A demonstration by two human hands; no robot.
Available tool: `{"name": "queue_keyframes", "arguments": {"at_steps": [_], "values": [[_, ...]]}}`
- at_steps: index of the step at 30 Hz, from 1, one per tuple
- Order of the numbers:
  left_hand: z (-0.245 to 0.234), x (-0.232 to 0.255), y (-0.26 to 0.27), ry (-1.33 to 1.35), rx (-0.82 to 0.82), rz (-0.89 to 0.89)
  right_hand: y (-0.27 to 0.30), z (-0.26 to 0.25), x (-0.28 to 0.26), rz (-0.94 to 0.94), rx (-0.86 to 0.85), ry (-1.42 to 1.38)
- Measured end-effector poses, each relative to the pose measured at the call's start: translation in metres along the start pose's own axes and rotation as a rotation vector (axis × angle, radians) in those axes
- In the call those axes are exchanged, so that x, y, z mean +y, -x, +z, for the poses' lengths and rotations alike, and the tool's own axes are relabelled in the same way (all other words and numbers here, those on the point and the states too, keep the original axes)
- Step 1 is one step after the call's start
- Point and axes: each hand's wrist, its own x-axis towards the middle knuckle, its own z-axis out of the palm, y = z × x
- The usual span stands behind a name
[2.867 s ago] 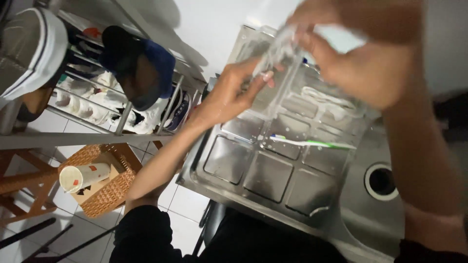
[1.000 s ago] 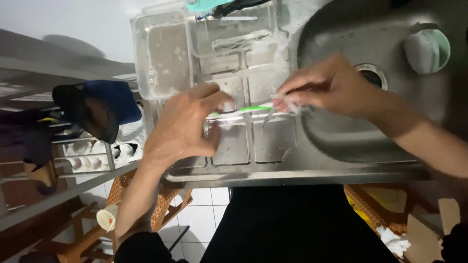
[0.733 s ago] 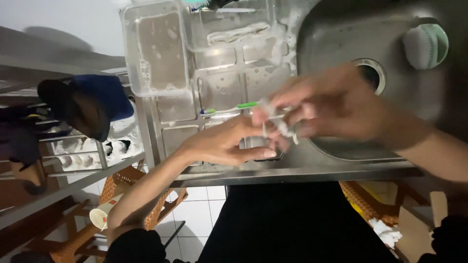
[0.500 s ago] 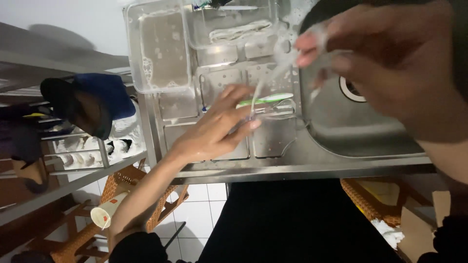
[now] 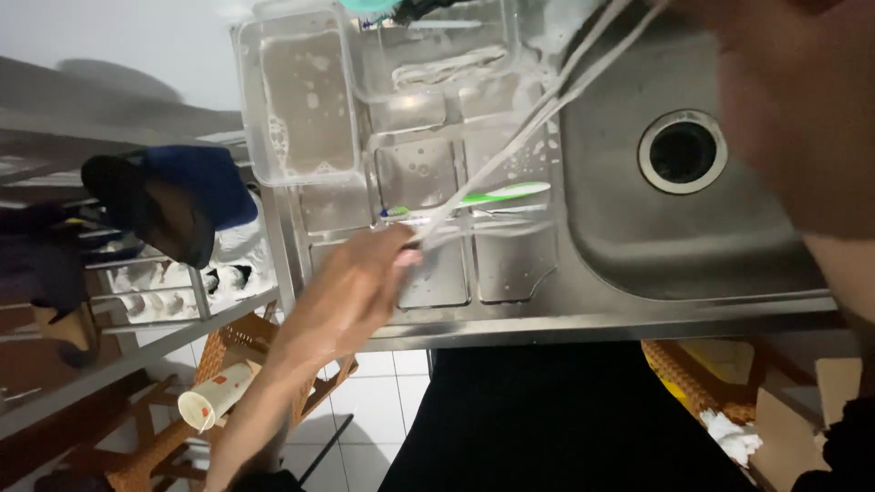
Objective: Scrubbing white shoelaces with a toothbrush and soapy water in a stainless steel sink.
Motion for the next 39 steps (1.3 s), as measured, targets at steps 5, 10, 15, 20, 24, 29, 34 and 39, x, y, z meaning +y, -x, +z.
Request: {"name": "queue_keyframes", "arguments": {"at_steps": [5, 10, 15, 20, 24, 29, 34, 39], "values": [[-0.016, -0.013, 0.019, -0.157, 0.064, -0.099, -0.054, -0.037, -0.032, 0.082, -0.123, -1.112], [-0.011, -0.015, 0.008, -0.093, 0.040, -0.050, -0.057, -0.018, -0.074, -0.112, -0.296, -1.185], [-0.002, -0.014, -0.001, -0.417, 0.014, -0.018, -0.041, 0.023, -0.123, -0.466, 0.034, -1.161], [0.002, -0.014, -0.023, -0.264, 0.103, 0.179, -0.041, 0.006, -0.129, -0.503, 0.075, -0.959], [0.024, -0.026, -0.030, -0.410, 0.016, 0.196, -0.025, -0.001, -0.113, -0.482, -0.144, -0.705], [0.029, -0.028, -0.030, -0.577, 0.107, 0.157, -0.020, -0.003, -0.059, -0.287, -0.932, -0.751], [0.040, -0.033, -0.033, -0.690, 0.085, 0.031, -0.029, 0.043, -0.032, 0.083, -1.153, -1.137], [0.060, -0.047, -0.040, -0.927, 0.215, 0.238, -0.080, 0.020, -0.078, -0.068, -0.161, -1.125]]}}
